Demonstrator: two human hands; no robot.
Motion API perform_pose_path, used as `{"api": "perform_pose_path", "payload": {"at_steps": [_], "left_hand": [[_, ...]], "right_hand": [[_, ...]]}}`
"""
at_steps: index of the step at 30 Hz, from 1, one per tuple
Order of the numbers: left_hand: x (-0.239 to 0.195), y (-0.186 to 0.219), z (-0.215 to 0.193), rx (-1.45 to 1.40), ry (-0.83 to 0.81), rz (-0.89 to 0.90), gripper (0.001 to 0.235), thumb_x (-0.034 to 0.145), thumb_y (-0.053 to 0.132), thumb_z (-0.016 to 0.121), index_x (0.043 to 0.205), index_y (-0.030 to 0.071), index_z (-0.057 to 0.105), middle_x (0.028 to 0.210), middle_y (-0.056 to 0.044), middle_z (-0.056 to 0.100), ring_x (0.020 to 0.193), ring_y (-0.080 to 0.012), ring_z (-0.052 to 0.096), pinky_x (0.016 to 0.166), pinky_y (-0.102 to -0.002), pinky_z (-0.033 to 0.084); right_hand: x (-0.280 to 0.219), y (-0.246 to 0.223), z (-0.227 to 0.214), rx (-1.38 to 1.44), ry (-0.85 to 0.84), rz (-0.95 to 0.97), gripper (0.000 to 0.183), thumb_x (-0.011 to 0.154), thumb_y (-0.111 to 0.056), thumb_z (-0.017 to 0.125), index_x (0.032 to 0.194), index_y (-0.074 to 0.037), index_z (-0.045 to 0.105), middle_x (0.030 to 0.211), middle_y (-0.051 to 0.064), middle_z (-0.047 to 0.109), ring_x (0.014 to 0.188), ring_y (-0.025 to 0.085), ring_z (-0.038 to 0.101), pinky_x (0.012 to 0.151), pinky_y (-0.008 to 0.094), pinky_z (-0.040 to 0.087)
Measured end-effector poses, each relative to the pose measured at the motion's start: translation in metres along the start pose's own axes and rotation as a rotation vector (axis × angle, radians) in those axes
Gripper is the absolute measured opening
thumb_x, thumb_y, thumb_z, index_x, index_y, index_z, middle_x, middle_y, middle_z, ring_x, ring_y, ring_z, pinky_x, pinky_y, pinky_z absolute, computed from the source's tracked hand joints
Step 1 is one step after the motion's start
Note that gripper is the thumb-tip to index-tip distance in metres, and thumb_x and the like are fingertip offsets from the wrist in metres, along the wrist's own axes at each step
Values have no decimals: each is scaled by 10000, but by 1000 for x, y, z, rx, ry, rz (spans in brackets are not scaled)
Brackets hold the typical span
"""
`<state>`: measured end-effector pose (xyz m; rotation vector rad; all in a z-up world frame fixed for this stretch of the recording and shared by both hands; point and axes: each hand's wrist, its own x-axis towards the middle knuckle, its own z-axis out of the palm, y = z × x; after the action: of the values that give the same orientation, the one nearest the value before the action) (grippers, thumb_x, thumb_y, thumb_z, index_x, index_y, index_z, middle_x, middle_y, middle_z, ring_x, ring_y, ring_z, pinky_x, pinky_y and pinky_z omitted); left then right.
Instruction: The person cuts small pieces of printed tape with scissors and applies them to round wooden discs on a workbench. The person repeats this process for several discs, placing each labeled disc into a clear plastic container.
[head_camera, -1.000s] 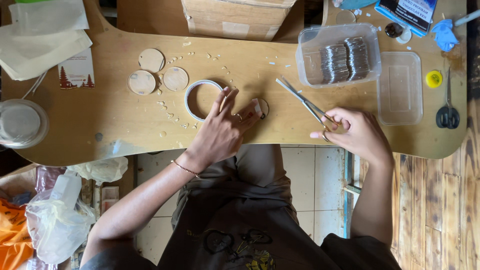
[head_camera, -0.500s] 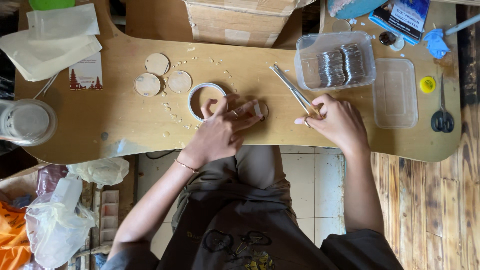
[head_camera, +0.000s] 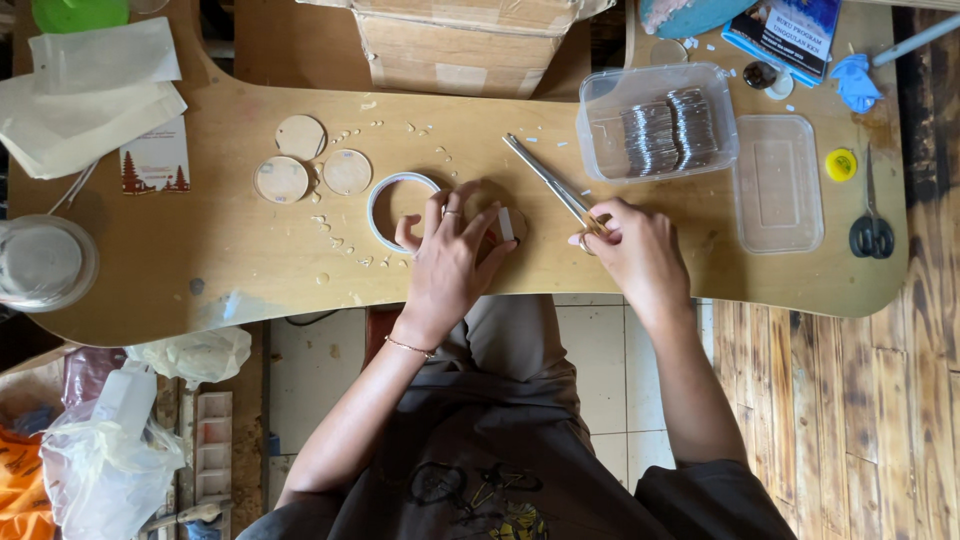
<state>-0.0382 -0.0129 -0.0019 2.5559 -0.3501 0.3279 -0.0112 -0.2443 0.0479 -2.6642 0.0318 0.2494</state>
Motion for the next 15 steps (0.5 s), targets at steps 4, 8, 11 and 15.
{"api": "perform_pose_path", "payload": {"at_steps": [4,8,11,15], "left_hand": [[1,-9,10,-91,-58,-79,490,822,413,824,1213,150,689,1424,-64,501,1243,-243,415,937,-528,205],[2,-13,12,-320,-83,-101,429,766,305,876,1111,231,633,980,61,663,977,-179,617,923,-427,389],[-4,-9,5,-560,-70,-149,332,808,297,869,1040,224,642,876,71,777,863,-151,757,854,-330,527],[-10,-4,-7,-765,-51,-194,200,816,206,880,943,188,726,872,30,801,891,-161,792,861,-278,540]], "right_hand": [[1,3,7,-78,11,-64,238,853,-118,784,1090,-113,761,897,214,750,848,388,748,743,491,606],[8,8,13,-63,8,-130,290,814,-131,826,1097,-90,778,930,189,708,873,378,735,755,476,605],[9,5,12,-11,-25,-126,293,798,-107,841,1083,-80,778,897,181,722,866,360,744,757,467,608],[7,0,3,157,-107,-215,268,842,-18,797,1094,47,734,889,244,727,800,356,760,696,410,637]]}}
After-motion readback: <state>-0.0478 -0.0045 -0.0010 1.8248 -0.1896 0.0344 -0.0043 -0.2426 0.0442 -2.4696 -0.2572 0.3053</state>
